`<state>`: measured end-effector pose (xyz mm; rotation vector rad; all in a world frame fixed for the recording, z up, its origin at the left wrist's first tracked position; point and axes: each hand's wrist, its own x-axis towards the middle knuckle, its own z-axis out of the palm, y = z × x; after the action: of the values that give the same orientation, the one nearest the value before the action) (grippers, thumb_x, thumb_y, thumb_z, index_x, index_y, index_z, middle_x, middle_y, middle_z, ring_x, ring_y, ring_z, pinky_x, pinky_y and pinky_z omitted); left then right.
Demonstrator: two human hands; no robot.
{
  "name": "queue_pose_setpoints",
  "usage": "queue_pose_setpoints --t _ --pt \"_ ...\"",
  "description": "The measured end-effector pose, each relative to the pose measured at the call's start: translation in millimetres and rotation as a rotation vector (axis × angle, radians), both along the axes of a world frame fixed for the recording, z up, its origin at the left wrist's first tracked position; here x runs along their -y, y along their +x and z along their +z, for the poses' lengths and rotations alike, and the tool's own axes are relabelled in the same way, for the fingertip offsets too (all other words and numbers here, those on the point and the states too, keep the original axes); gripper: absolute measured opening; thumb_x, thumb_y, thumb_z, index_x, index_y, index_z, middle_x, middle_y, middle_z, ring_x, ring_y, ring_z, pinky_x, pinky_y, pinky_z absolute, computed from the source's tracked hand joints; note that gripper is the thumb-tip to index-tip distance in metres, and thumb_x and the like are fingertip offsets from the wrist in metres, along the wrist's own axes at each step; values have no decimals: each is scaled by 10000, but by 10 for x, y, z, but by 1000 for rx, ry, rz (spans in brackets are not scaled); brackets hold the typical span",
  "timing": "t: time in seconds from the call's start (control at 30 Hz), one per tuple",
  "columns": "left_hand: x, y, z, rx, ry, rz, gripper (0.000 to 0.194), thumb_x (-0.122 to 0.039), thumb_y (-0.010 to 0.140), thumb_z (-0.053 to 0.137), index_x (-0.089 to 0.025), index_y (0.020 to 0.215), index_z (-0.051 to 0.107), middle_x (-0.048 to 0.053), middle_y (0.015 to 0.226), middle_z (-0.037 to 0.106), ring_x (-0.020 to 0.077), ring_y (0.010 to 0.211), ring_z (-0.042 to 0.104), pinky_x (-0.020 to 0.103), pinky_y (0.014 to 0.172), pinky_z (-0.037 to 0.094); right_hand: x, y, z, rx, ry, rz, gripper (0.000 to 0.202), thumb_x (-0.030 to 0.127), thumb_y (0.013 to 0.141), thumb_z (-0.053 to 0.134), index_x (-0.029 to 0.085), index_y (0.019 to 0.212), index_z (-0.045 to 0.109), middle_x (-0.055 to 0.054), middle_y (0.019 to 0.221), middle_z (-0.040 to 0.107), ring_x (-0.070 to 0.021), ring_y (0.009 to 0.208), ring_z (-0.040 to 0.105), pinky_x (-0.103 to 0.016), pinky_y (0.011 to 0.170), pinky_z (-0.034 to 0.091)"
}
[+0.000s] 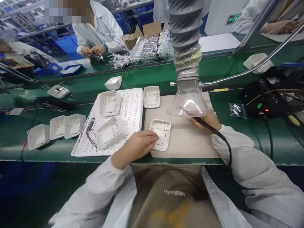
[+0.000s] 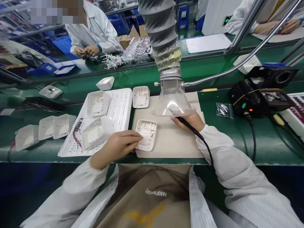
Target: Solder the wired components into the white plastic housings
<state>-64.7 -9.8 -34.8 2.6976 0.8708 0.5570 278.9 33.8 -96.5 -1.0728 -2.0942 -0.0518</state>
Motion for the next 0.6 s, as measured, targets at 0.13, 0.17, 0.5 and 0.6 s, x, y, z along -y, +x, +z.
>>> queue_pose_setpoints --t 0.13,0.17,0.5,0.6 --pt "-135 372 -398 -197 119 93 238 -32 902 515 -119 930 735 128 1004 719 229 851 702 365 739 621 33 -46 39 -11 -45 32 235 371 942 590 224 1073 718 -80 948 754 -286 897 727 -414 796 621" --pt "-169 384 -445 -209 139 141 256 -23 903 500 -115 970 729 132 984 716 238 845 691 377 730 609 41 -57 48 -13 -54 47 241 365 942 588 224 1089 717 -83 961 753 -289 912 724 -423 822 617" --pt "-61 614 -449 -317 295 447 224 -51 875 533 -186 883 712 104 693 693 409 1128 583 644 920 429 102 -95 112 40 -63 110 294 382 973 536 161 1028 722 -115 959 771 -293 875 736 -404 778 621" --pt "-23 583 -412 -346 259 420 161 -129 901 567 -204 932 706 84 735 718 453 1283 505 821 1043 210 120 -102 119 43 -59 124 272 380 975 544 182 1008 727 -96 972 776 -269 878 738 -378 789 625"
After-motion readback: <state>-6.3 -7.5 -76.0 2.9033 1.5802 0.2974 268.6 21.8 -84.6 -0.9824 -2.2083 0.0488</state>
